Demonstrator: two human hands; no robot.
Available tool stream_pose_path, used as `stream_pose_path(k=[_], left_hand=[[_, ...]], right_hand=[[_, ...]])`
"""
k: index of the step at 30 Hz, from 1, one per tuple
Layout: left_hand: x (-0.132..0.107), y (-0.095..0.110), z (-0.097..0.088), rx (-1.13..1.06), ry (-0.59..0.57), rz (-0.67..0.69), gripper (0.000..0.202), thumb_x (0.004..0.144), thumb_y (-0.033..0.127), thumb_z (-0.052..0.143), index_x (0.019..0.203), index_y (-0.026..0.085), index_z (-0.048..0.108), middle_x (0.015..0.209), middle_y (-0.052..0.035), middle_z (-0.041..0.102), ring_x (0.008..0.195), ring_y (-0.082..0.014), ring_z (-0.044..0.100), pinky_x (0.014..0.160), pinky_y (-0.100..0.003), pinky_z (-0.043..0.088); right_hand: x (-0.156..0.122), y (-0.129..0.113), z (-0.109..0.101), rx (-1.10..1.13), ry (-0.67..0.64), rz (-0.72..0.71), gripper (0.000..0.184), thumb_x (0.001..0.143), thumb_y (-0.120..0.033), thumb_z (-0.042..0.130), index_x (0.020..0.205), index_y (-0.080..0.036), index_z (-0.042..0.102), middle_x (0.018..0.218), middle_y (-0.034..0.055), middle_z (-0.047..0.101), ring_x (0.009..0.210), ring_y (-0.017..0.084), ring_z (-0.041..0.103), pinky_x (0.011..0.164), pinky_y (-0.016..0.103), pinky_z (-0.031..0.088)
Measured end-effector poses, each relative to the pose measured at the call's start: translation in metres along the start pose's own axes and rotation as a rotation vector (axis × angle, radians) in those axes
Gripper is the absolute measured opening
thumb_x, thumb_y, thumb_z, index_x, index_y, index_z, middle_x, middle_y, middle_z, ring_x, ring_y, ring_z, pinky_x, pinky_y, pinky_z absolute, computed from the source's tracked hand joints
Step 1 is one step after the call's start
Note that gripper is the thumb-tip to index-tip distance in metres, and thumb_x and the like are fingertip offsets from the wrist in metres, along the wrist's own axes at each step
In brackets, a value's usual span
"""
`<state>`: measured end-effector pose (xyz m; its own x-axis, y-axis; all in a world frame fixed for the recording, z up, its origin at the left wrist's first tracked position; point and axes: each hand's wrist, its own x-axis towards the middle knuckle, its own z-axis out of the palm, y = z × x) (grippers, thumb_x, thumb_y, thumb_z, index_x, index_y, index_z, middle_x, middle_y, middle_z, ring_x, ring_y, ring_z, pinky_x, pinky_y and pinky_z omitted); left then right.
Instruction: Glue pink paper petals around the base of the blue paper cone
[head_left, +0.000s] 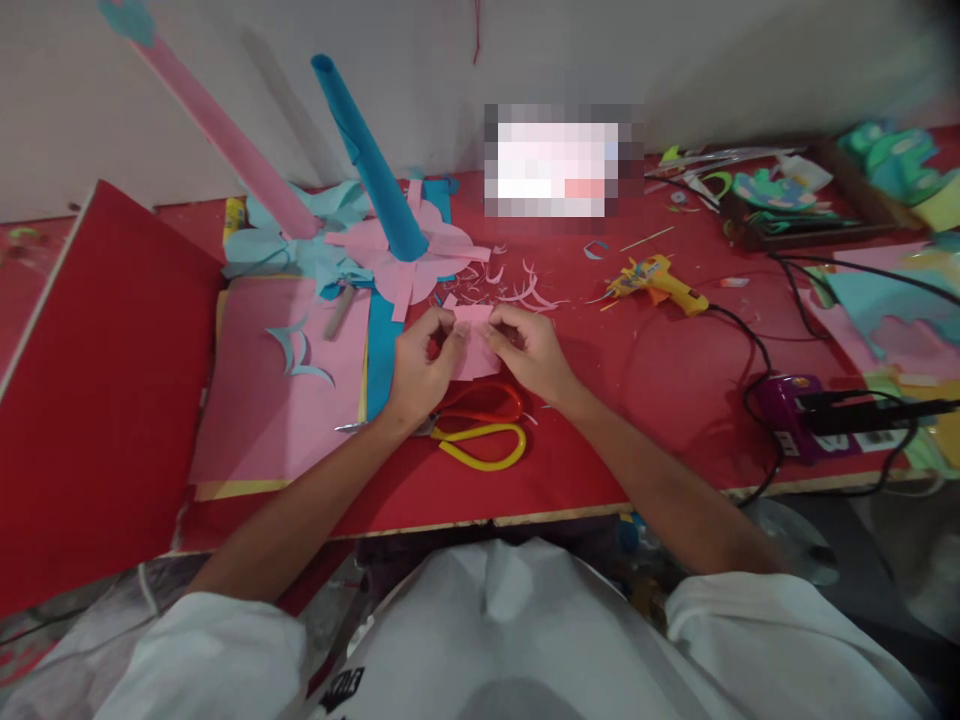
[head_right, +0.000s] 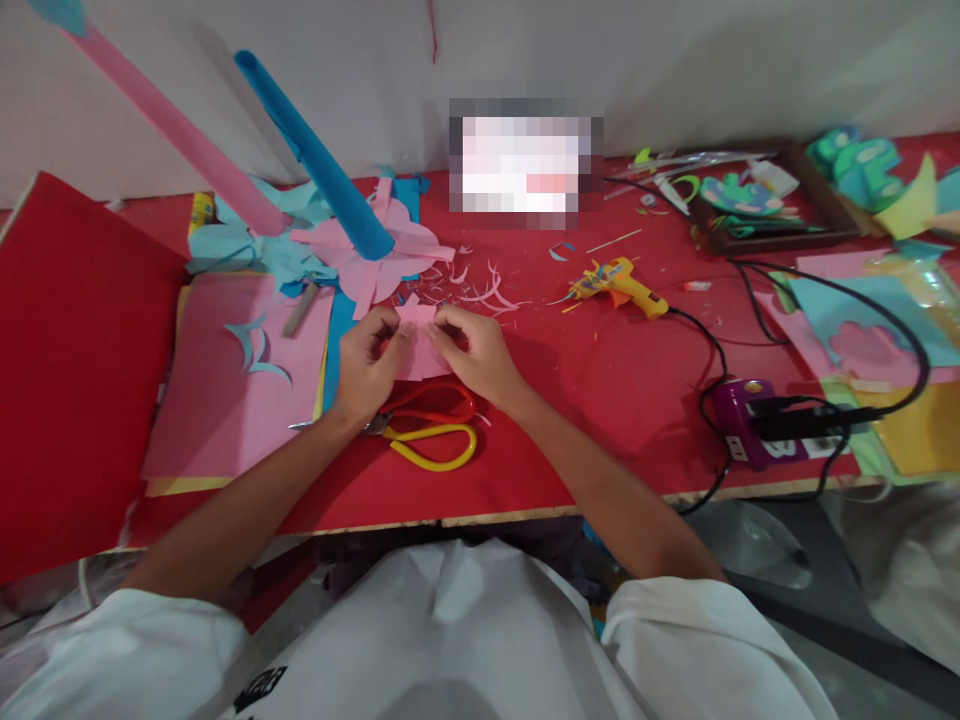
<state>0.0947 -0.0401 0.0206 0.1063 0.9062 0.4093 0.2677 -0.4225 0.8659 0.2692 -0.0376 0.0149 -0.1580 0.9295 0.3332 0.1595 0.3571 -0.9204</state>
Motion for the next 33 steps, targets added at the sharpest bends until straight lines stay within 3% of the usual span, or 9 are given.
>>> stream_pose_path(k=[13,24,33], left_hand=[[-0.0004,0.0031,-0.0002,0.005,0.008,0.012,0.046,0.102,0.057,0.063,0.076,0.021,0.053,0.069,0.0025,0.051,0.064,-0.0121,0.045,0.062,-0.027,0.042],[-0.0005,0.0013,-0.0014,-0.017,-0.071,-0.021,0.049,0.099,0.059,0.066,0.073,0.021,0.049,0.068,0.0033,0.048,0.064,-0.0121,0.045,0.064,-0.028,0.042],[-0.0014,0.0036,-0.0017,-0.027,-0.034,-0.003,0.047,0.103,0.061,0.062,0.080,0.020,0.062,0.073,0.0001,0.059,0.067,-0.0132,0.052,0.065,-0.028,0.044]], right_hand=[[-0.0006,-0.0011,0.0012,-0.008,-0.027,0.032,0.045,0.097,-0.059,0.061,0.073,-0.023,0.051,0.068,-0.0031,0.048,0.067,0.014,0.041,0.069,0.032,0.039],[-0.0026,-0.0033,-0.0005,0.060,0.047,0.042,0.047,0.099,-0.067,0.059,0.079,-0.024,0.057,0.072,-0.0016,0.053,0.069,0.015,0.047,0.066,0.031,0.039],[-0.0045,-0.0086,0.0030,0.051,0.029,0.015,0.050,0.099,-0.067,0.059,0.075,-0.023,0.057,0.069,-0.0012,0.056,0.067,0.015,0.049,0.067,0.031,0.041]])
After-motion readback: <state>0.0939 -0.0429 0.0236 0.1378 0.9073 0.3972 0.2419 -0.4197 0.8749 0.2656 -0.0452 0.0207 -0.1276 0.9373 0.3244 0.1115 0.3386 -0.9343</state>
